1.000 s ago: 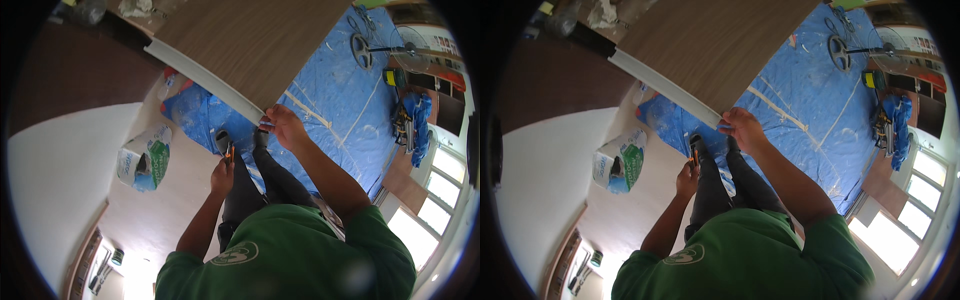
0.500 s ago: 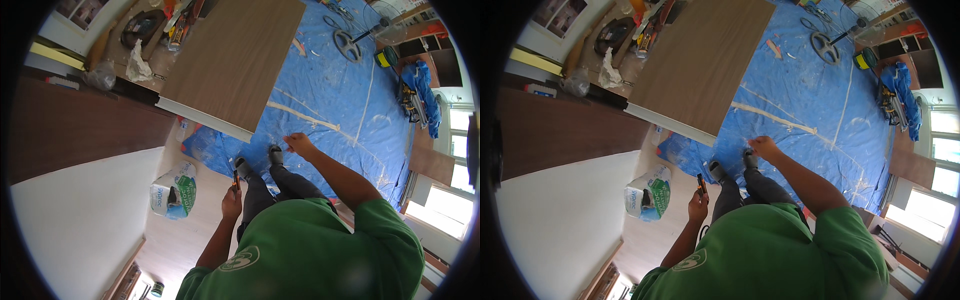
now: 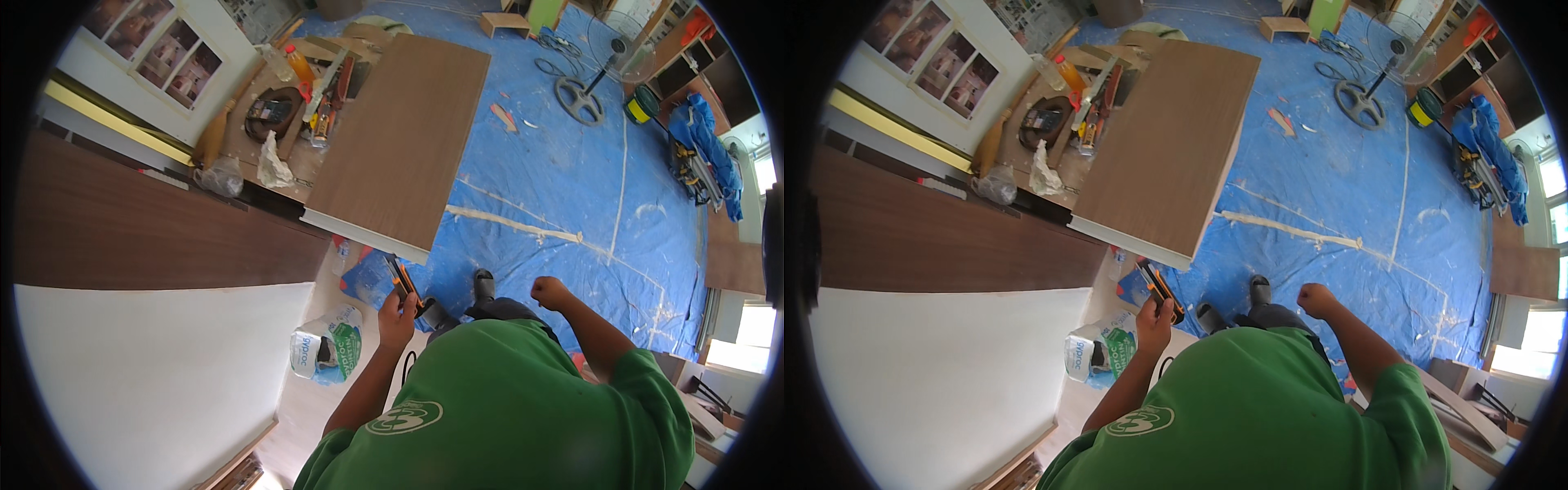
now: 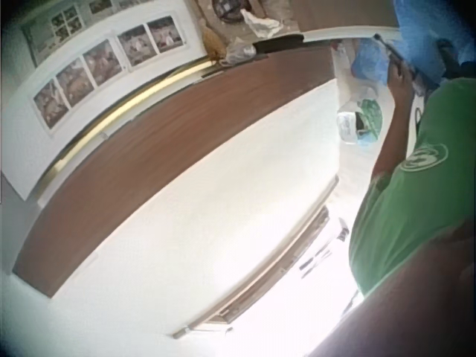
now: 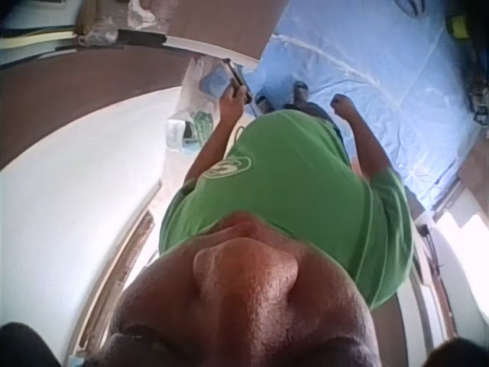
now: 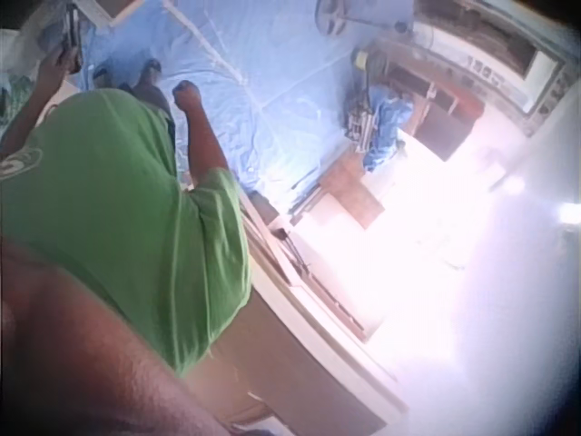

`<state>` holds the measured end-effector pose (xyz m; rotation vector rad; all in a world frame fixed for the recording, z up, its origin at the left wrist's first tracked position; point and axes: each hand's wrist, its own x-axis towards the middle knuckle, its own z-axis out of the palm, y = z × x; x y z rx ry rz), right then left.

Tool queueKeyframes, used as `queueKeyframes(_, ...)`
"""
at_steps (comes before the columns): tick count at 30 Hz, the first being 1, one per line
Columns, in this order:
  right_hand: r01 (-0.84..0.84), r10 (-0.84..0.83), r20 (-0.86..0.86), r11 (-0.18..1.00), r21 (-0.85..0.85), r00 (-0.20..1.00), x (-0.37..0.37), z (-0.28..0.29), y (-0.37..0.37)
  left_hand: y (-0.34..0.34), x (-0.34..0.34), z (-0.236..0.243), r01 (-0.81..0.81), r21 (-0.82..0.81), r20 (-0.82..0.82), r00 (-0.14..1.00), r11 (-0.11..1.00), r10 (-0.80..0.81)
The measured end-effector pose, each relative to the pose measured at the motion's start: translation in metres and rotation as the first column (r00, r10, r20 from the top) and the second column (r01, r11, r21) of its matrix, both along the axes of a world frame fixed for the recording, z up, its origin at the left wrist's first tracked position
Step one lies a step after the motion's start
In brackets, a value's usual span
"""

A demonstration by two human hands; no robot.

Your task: The person applies edge banding to a wooden cabinet door using a utility knife and a metal straightedge. They trim excess material along the edges, then press the banding into place and smooth it down by hand.

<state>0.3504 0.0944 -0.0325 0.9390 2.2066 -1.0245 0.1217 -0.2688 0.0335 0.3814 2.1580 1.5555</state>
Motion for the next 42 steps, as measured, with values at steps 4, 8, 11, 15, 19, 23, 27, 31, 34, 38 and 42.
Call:
queueKeyframes(4, 0.13, -0.125, 0.16, 0.991, -0.019, 0.979, 0.019, -0.015, 0.039, 0.029, -0.03, 0.019, -0.132, 0.021, 0.072, 0.989, 0.991, 0.131)
queueKeyframes(8, -0.176, 0.151, 0.153, 0.97, 0.17, 0.977, 0.099, -0.111, 0.119, 0.062, -0.043, 0.016, -0.207, 0.008, 0.05, 0.977, 0.978, 0.206)
queueKeyframes(11, -0.373, 0.332, 0.224, 0.911, 0.175, 0.916, 0.137, -0.146, 0.182, 0.095, -0.044, 0.013, -0.226, 0.001, 0.041, 0.973, 0.974, 0.225)
queueKeyframes(15, 0.417, -0.373, 0.281, 0.901, -0.117, 0.884, 0.072, -0.117, 0.165, 0.11, -0.049, 0.01, -0.365, -0.102, -0.023, 0.931, 0.925, 0.365)
queueKeyframes(19, 0.425, -0.354, 0.289, 0.873, -0.239, 0.89, 0.061, -0.127, 0.253, 0.165, -0.067, -0.008, -0.481, -0.133, 0.0, 0.874, 0.867, 0.485)
queueKeyframes(23, 0.43, -0.375, 0.293, 0.89, -0.15, 0.88, 0.021, -0.098, 0.343, 0.204, -0.091, 0.011, -0.63, -0.197, 0.001, 0.766, 0.751, 0.643)
queueKeyframes(27, 0.521, -0.497, 0.177, 0.844, -0.128, 0.849, -0.035, -0.084, 0.436, 0.192, -0.13, 0.003, -0.768, -0.192, -0.109, 0.636, 0.611, 0.764)
queueKeyframes(31, 0.556, -0.55, 0.083, 0.823, -0.118, 0.831, -0.075, -0.079, 0.498, 0.195, -0.194, 0.029, -0.812, -0.19, -0.124, 0.577, 0.552, 0.807)
queueKeyframes(34, 0.513, -0.51, 0.061, 0.848, -0.131, 0.858, -0.111, -0.065, 0.488, 0.157, -0.248, 0.024, -0.829, -0.257, -0.53, 0.551, 0.497, 0.644)
queueKeyframes(38, 0.456, -0.451, 0.07, 0.879, -0.139, 0.89, -0.132, -0.049, 0.452, 0.104, -0.32, 0.012, -0.777, -0.358, -0.515, 0.626, 0.517, 0.585)
queueKeyframes(42, -0.096, 0.074, -0.128, 0.979, -0.178, 0.989, -0.087, -0.08, 0.466, 0.103, -0.377, 0.005, -0.706, -0.435, -0.435, 0.709, 0.559, 0.556)
